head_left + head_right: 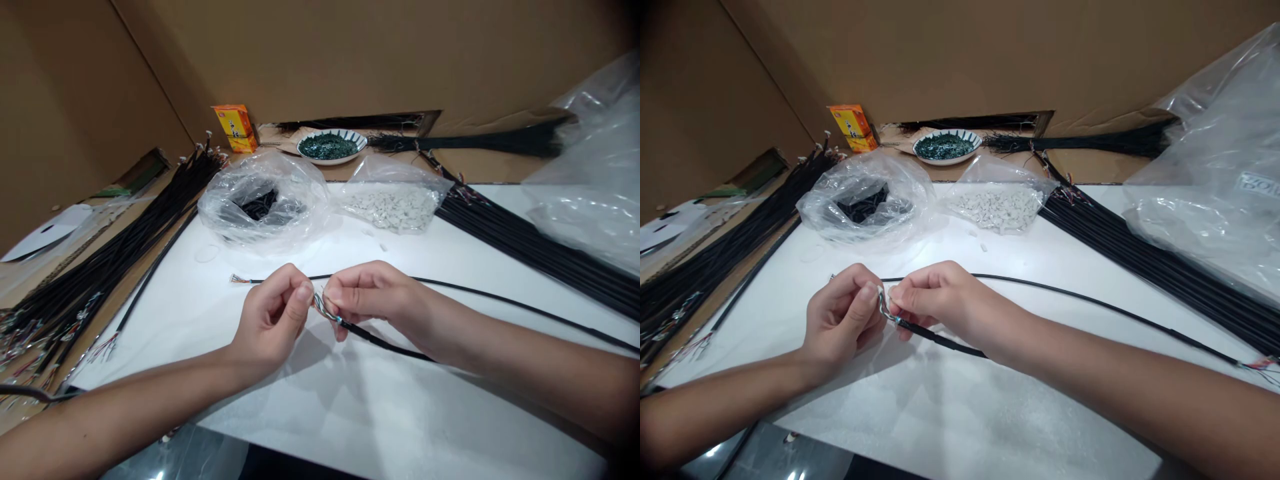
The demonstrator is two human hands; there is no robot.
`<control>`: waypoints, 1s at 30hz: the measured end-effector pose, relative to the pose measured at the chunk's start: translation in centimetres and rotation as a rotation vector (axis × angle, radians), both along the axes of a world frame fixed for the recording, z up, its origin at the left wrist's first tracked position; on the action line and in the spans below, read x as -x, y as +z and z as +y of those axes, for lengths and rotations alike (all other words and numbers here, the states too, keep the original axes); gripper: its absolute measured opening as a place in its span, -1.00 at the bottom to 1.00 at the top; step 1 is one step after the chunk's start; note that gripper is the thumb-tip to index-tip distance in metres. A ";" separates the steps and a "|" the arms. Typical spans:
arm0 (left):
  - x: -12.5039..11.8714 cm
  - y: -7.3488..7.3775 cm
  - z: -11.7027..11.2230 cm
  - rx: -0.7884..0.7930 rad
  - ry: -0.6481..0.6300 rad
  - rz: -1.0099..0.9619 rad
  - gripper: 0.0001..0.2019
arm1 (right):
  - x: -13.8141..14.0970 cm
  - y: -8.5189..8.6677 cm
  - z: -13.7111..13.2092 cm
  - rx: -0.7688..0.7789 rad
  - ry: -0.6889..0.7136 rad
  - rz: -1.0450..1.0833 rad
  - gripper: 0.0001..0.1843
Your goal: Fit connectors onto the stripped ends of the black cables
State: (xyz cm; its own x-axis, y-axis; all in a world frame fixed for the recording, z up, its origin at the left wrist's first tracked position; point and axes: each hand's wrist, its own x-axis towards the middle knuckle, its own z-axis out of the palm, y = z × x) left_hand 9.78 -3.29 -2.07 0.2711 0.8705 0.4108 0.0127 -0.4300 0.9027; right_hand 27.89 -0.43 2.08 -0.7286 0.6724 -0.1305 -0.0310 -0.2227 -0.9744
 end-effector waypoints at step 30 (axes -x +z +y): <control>-0.5 0.4 0.4 0.282 -0.200 -0.253 -0.81 | -0.2 -0.8 -0.2 0.349 0.103 0.216 -0.80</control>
